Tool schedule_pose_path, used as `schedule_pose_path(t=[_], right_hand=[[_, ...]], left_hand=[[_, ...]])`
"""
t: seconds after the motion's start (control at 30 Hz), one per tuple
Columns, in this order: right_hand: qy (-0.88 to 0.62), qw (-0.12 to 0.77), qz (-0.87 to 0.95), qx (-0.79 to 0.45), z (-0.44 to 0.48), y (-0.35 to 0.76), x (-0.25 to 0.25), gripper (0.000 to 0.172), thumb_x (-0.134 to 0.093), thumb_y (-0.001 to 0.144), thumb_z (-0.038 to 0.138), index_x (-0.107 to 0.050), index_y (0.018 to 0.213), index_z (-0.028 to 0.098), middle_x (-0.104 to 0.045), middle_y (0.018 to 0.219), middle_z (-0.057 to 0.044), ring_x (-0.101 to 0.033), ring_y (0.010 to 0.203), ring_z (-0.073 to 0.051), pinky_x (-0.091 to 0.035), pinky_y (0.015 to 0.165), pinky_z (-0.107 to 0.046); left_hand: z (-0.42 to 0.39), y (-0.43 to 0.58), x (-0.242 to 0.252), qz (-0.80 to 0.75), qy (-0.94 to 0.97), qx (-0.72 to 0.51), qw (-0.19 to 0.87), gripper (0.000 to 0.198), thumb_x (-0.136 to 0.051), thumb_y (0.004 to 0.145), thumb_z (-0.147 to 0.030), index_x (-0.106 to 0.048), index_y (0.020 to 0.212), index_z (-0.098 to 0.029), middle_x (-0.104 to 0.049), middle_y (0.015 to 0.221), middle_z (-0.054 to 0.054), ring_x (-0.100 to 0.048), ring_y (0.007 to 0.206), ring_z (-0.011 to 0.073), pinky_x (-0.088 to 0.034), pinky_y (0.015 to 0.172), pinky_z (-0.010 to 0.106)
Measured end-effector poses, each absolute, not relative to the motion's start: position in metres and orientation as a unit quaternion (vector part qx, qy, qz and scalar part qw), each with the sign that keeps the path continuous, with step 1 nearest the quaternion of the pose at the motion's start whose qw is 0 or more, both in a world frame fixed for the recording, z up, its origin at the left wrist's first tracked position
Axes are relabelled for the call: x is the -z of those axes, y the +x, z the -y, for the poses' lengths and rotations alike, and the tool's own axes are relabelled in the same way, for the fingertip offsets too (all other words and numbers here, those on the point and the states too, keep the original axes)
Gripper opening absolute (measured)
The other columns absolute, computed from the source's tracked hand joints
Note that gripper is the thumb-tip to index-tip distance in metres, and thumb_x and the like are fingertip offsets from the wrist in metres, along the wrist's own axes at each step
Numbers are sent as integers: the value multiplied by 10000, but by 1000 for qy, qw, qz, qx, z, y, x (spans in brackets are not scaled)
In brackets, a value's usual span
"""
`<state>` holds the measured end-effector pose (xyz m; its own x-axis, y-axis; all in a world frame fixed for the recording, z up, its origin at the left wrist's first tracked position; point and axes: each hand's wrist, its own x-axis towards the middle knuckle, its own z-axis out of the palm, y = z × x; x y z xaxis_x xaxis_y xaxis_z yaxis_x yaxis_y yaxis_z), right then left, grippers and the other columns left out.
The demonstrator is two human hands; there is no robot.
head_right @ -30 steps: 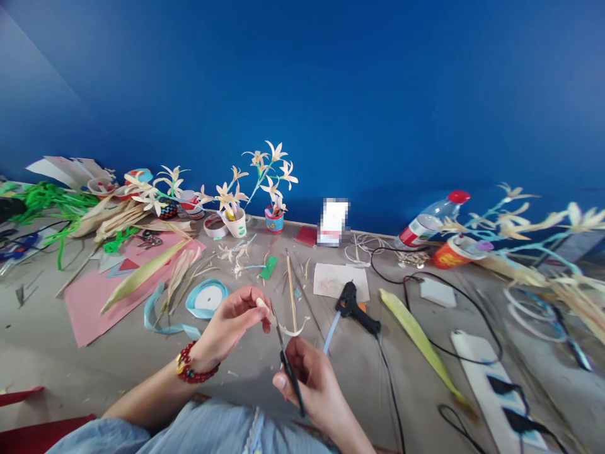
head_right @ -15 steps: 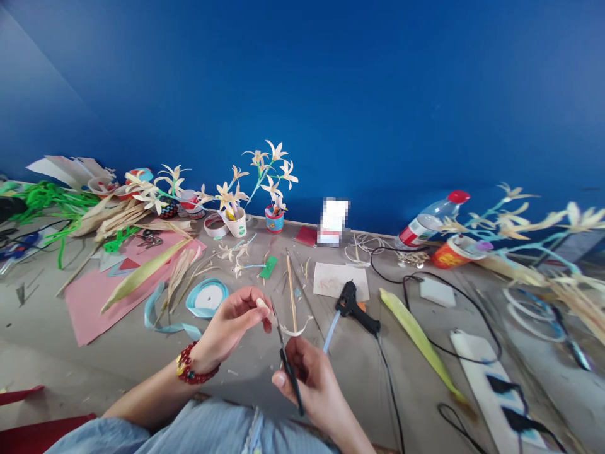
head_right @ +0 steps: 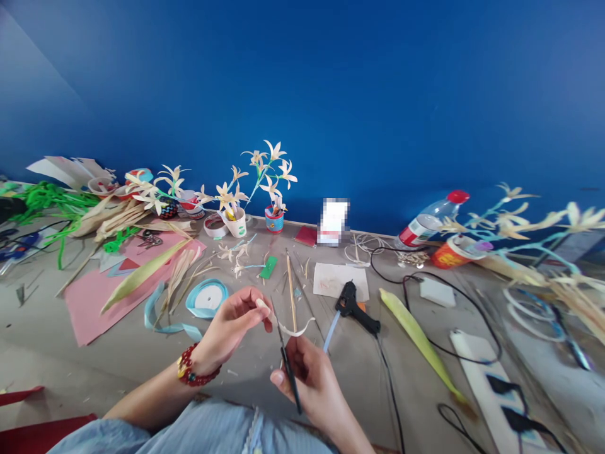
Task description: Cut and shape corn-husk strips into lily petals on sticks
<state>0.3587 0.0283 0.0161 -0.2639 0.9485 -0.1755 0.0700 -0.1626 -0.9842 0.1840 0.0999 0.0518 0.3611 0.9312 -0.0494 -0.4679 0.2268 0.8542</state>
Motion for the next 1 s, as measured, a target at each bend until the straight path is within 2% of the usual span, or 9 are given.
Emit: schedule_pose_path(t=[0.2,0.5,1.0], right_hand=[[-479,365,527,-600,-27,359,-20,619,-623,706,803,-433,743,214,-448,612,47,-376,522,-101,-277,472,-234],[-457,373,502,-632,-27,357,-22,600,-653,705,776,-411,730,228,-463,564,60,-386,465,-91,-277,463,-233],[-477,364,525,-603,-26,361,-18,594,-628,718,782,-399,701,235,-396,521,79,-353,443,-86,-232,435,-224]], left_hand=[[-100,184,-55,-300,389,-477,729,253,-788,779,-282,-581,745,-141,-668,729,19,-628,640,117,-534,620,243],[-101,182,-53,-294,386,-474,734,253,-791,777,-301,-601,766,-135,-673,737,26,-635,639,126,-535,617,253],[-103,179,-52,-309,407,-455,730,249,-773,798,-321,-610,775,-135,-647,714,14,-643,614,131,-534,625,262]])
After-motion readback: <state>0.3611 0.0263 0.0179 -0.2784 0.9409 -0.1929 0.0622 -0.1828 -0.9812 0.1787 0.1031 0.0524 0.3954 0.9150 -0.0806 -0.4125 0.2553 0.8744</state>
